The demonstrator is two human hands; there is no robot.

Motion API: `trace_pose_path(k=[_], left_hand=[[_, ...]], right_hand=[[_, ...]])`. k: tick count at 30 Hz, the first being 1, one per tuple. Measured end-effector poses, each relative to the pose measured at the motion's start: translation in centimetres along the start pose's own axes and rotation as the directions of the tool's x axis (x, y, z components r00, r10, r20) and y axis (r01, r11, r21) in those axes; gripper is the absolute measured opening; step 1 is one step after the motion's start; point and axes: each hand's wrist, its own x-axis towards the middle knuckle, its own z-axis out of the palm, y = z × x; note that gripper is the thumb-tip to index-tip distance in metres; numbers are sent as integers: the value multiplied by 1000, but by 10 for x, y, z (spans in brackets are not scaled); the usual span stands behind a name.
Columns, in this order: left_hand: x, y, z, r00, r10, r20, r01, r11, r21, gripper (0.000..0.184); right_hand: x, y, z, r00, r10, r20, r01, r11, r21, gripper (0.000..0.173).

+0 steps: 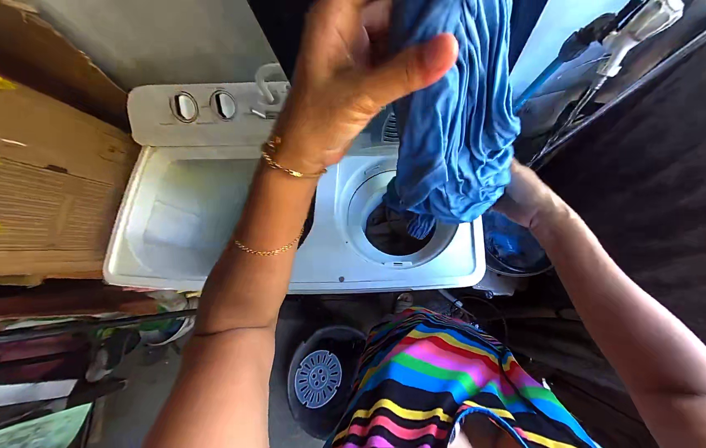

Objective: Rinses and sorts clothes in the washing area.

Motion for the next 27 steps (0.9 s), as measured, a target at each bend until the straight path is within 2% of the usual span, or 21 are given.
trace_pose_path(k=[2, 3, 6, 8, 9, 11, 14, 16, 17, 18, 19, 20, 22, 23, 24, 26, 27], left_hand=[[1, -19, 5, 1000, 14, -1, -14, 1000, -18, 47], [2, -29, 8, 1000, 29, -8, -28, 999, 18, 50], [-1, -65, 12, 997, 45, -63, -32, 982, 186, 48], [-3, -77, 4, 984, 26, -174, 2, 987, 159, 43], [-3, -77, -3, 973, 32, -227, -1, 991, 135, 41], [-3, -69, -16, 960, 70, -271, -49, 995, 82, 38], [-5, -52, -30, 929, 160, -332, -148, 987, 63, 34], [-13, -45, -41, 888, 180, -422, -167, 984, 69, 27], [-19, -45, -47, 871, 166, -462, -142, 986, 86, 24], [-27, -49, -51, 866, 129, -484, -91, 991, 102, 24], [-37, -55, -54, 877, 65, -476, -9, 993, 119, 27], [-49, -64, -57, 897, -26, -441, 98, 985, 140, 33], [-73, -90, -61, 916, -230, -327, 312, 923, 225, 49], [-83, -108, -62, 906, -329, -265, 399, 872, 282, 54], [-95, -126, -62, 885, -423, -195, 465, 814, 349, 57], [-114, -159, -57, 809, -584, -65, 542, 698, 468, 59], [-122, -172, -52, 753, -658, -5, 571, 649, 503, 61]], right_hand=[[11, 20, -5, 993, 113, 32, -106, 979, -172, 71], [12, 25, -6, 992, 90, 88, -72, 978, -194, 77], [9, 26, 14, 948, -156, 276, 195, 974, -118, 75], [16, 31, 37, 924, -276, 265, 327, 929, -174, 86], [23, 36, 48, 920, -314, 237, 369, 896, -246, 86], [34, 42, 65, 904, -379, 201, 425, 850, -310, 74], [41, 26, 80, 823, -553, 133, 566, 776, -278, 32], [40, 12, 78, 787, -613, 70, 616, 775, -144, 18], [40, 11, 76, 801, -598, 19, 598, 801, -28, 14], [41, 13, 73, 824, -567, -25, 567, 823, 40, 11], [43, 15, 66, 846, -532, -41, 532, 846, -3, 8], [46, 17, 58, 865, -501, -31, 491, 857, -156, 9], [46, 17, 48, 885, -465, -8, 412, 792, -451, 18], [45, 18, 47, 893, -448, -44, 383, 807, -449, 19], [42, 22, 49, 898, -427, -105, 368, 861, -352, 16], [45, 26, 53, 907, -371, -200, 340, 924, -173, 13], [47, 29, 55, 915, -358, -185, 321, 925, -202, 14]])
